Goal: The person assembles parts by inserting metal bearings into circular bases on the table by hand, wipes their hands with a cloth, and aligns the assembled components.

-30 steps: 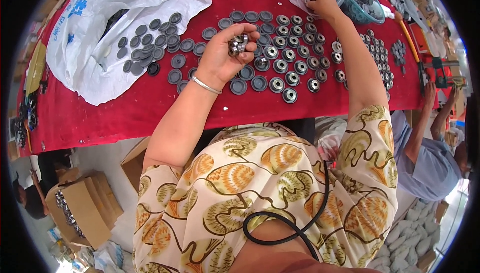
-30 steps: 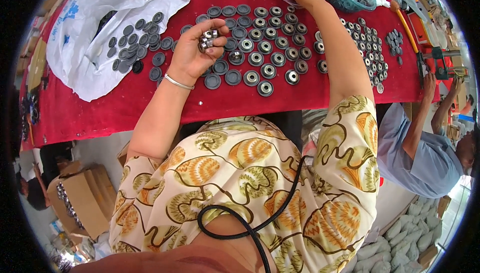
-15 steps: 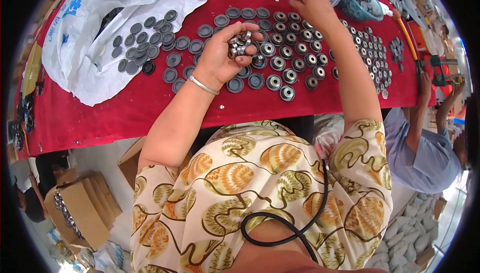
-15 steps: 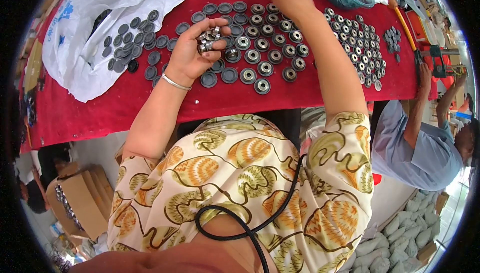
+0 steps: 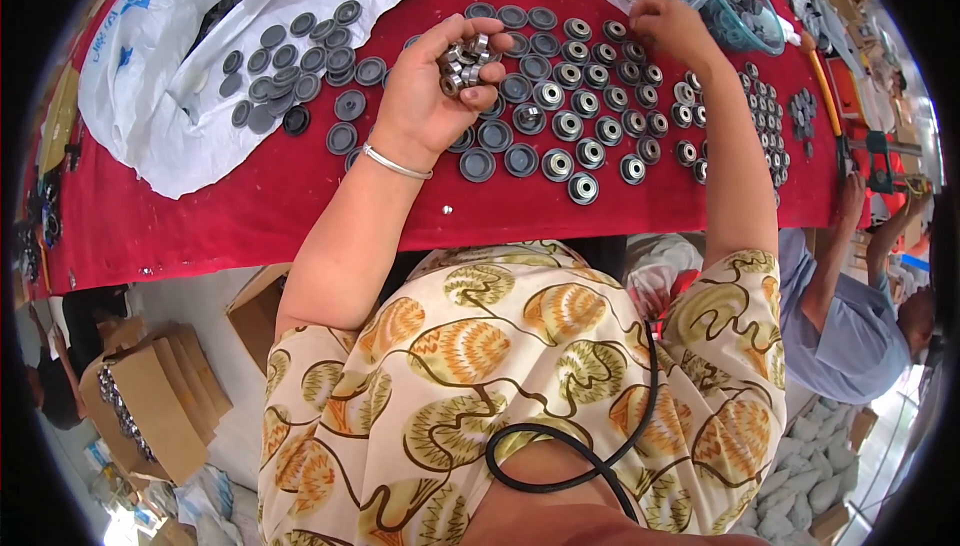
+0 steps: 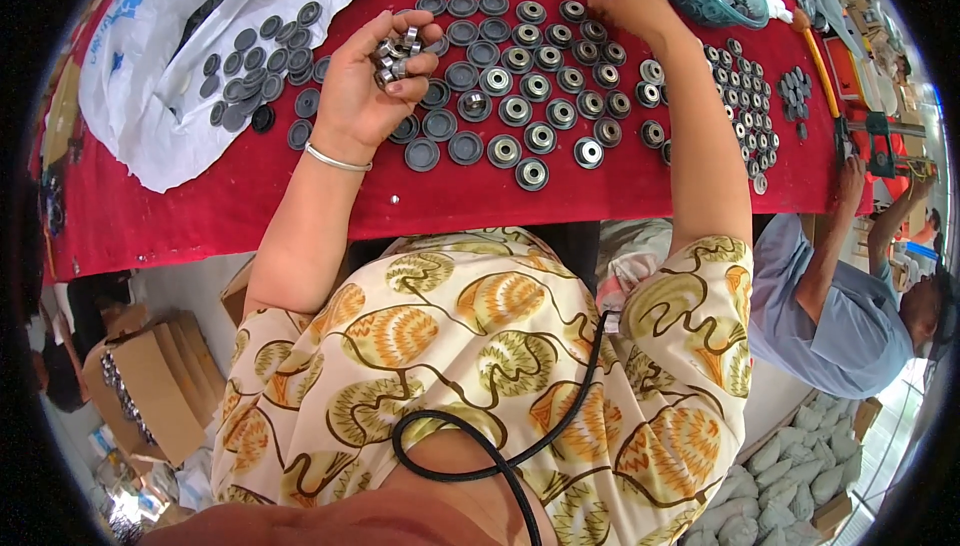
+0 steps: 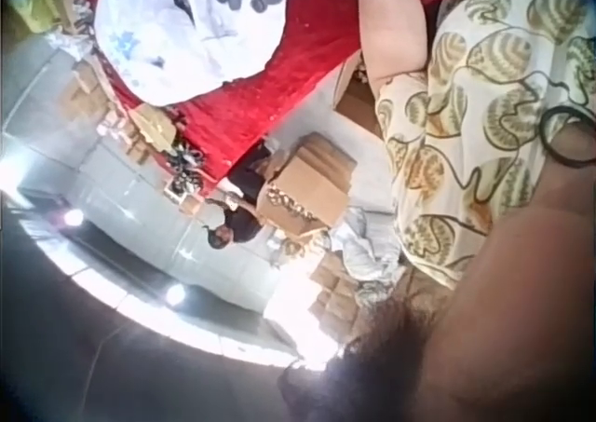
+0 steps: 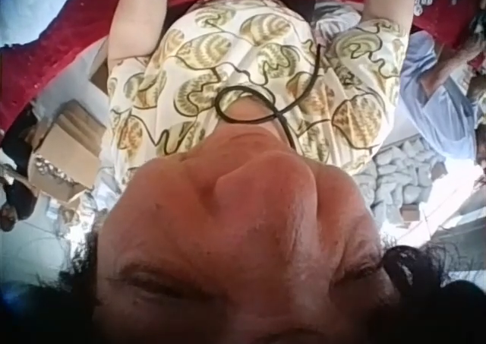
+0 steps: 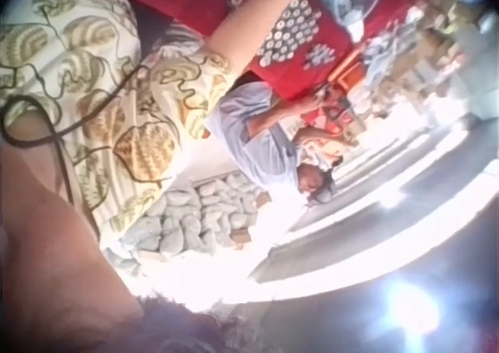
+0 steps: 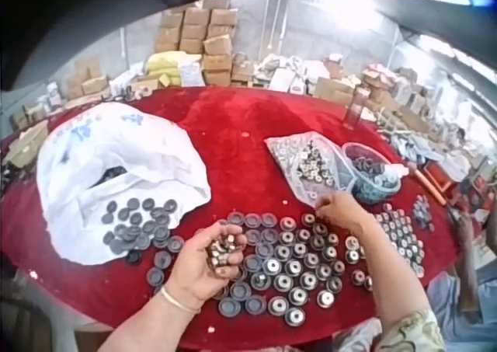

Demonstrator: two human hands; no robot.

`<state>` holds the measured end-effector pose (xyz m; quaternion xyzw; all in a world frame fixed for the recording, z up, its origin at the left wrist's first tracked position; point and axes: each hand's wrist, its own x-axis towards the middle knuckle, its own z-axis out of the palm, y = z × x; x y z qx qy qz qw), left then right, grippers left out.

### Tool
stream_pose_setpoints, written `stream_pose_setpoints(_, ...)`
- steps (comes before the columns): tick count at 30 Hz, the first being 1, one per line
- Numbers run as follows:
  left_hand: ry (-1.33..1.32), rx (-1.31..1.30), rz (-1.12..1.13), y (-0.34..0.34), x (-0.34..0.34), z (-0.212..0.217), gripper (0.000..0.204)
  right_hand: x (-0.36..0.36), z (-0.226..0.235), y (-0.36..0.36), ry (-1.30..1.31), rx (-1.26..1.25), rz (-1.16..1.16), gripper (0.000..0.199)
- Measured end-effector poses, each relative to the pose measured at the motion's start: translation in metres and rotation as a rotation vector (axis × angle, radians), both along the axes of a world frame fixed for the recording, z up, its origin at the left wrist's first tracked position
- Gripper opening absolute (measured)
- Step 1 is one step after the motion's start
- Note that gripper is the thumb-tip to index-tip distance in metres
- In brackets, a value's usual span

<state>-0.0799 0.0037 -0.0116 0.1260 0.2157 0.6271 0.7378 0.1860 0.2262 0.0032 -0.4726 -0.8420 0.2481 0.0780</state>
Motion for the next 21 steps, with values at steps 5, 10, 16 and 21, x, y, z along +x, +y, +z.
stream_pose_setpoints(5, 0.017, 0.008, 0.002, 0.002, 0.001, -0.003, 0.034, -0.011, -0.012, 0.048, -0.057, 0.613, 0.067, 0.025)
stream_pose_setpoints(10, 0.013, 0.03, 0.014, 0.005, -0.002, -0.005, 0.033, -0.037, -0.021, 0.052, -0.428, 0.485, 0.061, 0.021)
stream_pose_setpoints(16, -0.103, -0.023, -0.098, 0.015, -0.006, -0.026, 0.049, -0.036, 0.034, -0.001, -0.047, 0.332, 0.013, 0.021)
stream_pose_setpoints(21, 0.057, -0.129, -0.095, -0.002, 0.01, 0.008, 0.036, -0.107, 0.069, -0.125, 0.108, 0.297, 0.47, 0.02)
